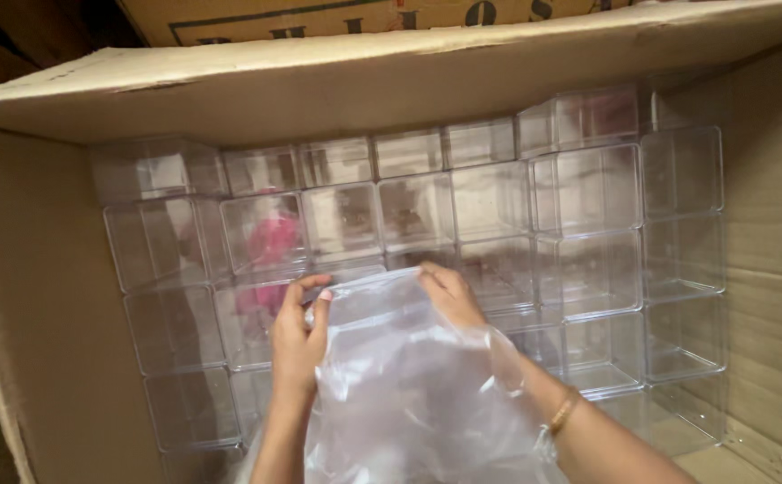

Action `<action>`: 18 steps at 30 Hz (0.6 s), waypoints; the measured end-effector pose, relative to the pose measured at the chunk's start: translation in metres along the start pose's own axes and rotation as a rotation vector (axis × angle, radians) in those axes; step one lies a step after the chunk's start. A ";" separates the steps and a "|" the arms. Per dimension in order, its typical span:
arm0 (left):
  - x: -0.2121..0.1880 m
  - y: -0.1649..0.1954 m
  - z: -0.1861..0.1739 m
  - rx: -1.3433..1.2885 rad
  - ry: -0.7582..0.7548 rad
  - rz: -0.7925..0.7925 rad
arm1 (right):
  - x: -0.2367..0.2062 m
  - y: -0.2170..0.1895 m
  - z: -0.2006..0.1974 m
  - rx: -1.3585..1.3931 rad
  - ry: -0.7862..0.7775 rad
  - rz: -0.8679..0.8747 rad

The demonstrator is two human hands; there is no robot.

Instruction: The person sits on the floor inside a large cardboard box and removes clear plastic organizer boxes from white plastic bags one at a time, placing each unwrapped box into a grid of compartments. The pile of empty plastic bags grows as the boxes are unpacked.

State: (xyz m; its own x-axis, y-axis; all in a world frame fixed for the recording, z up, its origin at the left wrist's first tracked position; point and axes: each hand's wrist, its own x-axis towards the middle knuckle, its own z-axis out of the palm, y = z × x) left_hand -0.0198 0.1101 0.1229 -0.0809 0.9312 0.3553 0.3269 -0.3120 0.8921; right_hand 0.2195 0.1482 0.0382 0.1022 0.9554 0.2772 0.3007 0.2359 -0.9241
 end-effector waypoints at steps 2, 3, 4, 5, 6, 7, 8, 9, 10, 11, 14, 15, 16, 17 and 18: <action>-0.001 0.007 0.000 -0.023 -0.023 0.127 | -0.012 -0.025 -0.016 0.658 -0.219 0.369; -0.004 0.012 0.000 0.000 -0.049 0.140 | -0.021 -0.042 -0.026 0.988 -0.324 0.558; -0.007 0.018 0.001 0.024 -0.076 0.153 | -0.029 -0.062 -0.035 0.950 -0.531 0.443; -0.010 0.025 0.003 0.046 -0.102 0.167 | -0.038 -0.083 -0.045 0.902 -0.736 0.325; -0.011 0.033 0.006 0.110 -0.149 0.092 | -0.046 -0.103 -0.053 0.843 -0.938 0.202; -0.010 0.039 0.009 0.176 -0.197 0.019 | -0.054 -0.119 -0.053 0.549 -0.997 -0.019; -0.008 0.045 0.010 0.244 -0.245 -0.054 | -0.060 -0.131 -0.047 0.251 -1.035 -0.236; -0.005 0.050 0.008 0.243 -0.305 -0.063 | -0.070 -0.140 -0.037 0.146 -1.052 -0.171; -0.001 0.053 0.004 0.243 -0.367 -0.069 | -0.083 -0.144 -0.030 0.042 -1.065 -0.107; 0.004 0.054 -0.001 0.244 -0.428 -0.074 | -0.089 -0.145 -0.027 -0.054 -1.075 -0.098; 0.017 0.049 -0.035 0.013 -0.520 0.551 | -0.107 -0.134 -0.025 -0.309 -1.106 -0.104; 0.021 0.046 -0.045 -0.026 -0.497 0.339 | -0.110 -0.129 -0.027 -0.374 -1.113 -0.136; 0.024 0.042 -0.053 -0.065 -0.472 0.124 | -0.112 -0.125 -0.030 -0.440 -1.121 -0.166; 0.024 0.038 -0.058 -0.102 -0.446 -0.091 | -0.113 -0.123 -0.034 -0.421 -1.142 -0.169; 0.025 0.035 -0.060 -0.144 -0.394 -0.050 | -0.113 -0.122 -0.038 -0.403 -1.163 -0.173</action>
State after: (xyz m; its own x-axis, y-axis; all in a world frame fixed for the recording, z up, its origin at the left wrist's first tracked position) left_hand -0.0665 0.1113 0.1798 0.2824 0.9378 0.2018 0.1948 -0.2620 0.9452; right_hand 0.2068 0.0050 0.1299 -0.8064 0.5563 -0.2005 0.5172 0.4990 -0.6953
